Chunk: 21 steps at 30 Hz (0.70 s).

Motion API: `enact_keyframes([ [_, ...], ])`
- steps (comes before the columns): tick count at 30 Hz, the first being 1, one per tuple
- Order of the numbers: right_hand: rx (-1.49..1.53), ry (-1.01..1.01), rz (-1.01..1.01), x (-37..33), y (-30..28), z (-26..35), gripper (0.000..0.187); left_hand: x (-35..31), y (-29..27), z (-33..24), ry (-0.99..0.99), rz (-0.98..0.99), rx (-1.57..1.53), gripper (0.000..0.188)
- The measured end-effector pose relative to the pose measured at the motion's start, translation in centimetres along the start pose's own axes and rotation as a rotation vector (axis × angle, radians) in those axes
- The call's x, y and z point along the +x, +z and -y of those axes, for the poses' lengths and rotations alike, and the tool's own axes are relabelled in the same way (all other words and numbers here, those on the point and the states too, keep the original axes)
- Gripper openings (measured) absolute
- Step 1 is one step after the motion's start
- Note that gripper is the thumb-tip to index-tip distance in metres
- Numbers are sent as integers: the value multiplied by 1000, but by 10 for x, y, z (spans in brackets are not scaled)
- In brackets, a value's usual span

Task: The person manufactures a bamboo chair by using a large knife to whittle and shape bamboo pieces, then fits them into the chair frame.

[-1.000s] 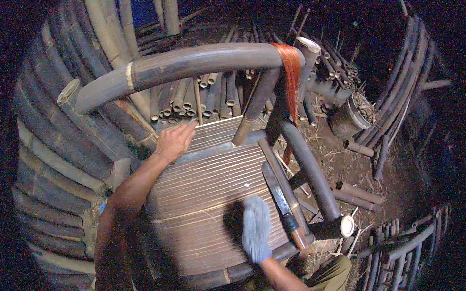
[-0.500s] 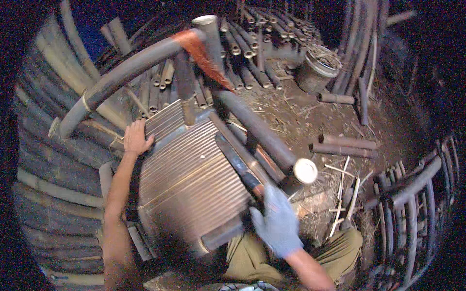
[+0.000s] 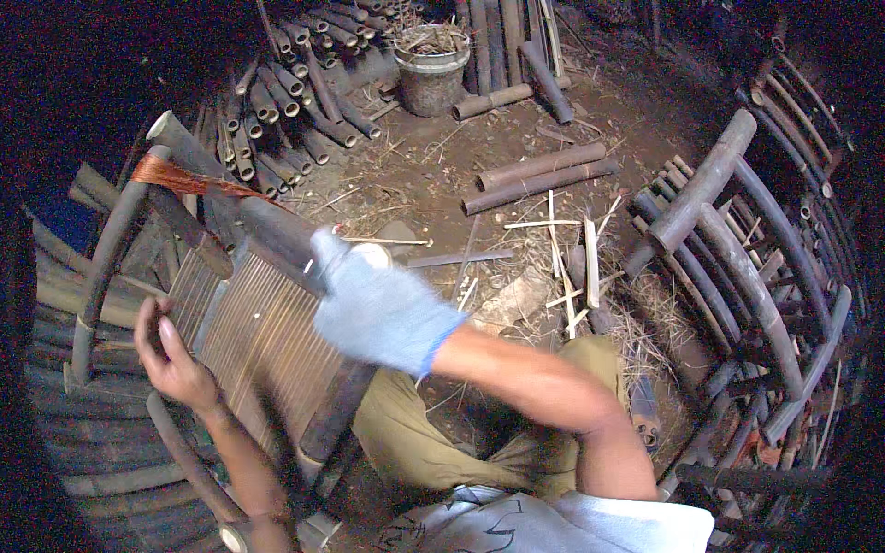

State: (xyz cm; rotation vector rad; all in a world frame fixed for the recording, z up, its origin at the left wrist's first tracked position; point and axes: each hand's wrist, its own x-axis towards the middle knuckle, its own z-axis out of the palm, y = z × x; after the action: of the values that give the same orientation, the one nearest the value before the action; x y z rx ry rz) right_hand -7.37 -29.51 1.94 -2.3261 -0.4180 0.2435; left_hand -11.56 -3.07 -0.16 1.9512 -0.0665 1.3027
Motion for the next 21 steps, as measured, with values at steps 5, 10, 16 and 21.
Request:
enact_keyframes([
  [5,-305,-108,-590,-16,-104,-128,40,-128,134,-87,-113,735,-448,19],
  [10,-318,188,-671,-63,-98,-312,41,-308,335,36,-423,1207,131,35],
  [16,-121,551,-463,-160,-16,-417,21,-397,399,153,-563,1227,623,25],
  [21,5,666,-316,-233,16,-469,37,-400,440,127,-543,1401,699,23],
])
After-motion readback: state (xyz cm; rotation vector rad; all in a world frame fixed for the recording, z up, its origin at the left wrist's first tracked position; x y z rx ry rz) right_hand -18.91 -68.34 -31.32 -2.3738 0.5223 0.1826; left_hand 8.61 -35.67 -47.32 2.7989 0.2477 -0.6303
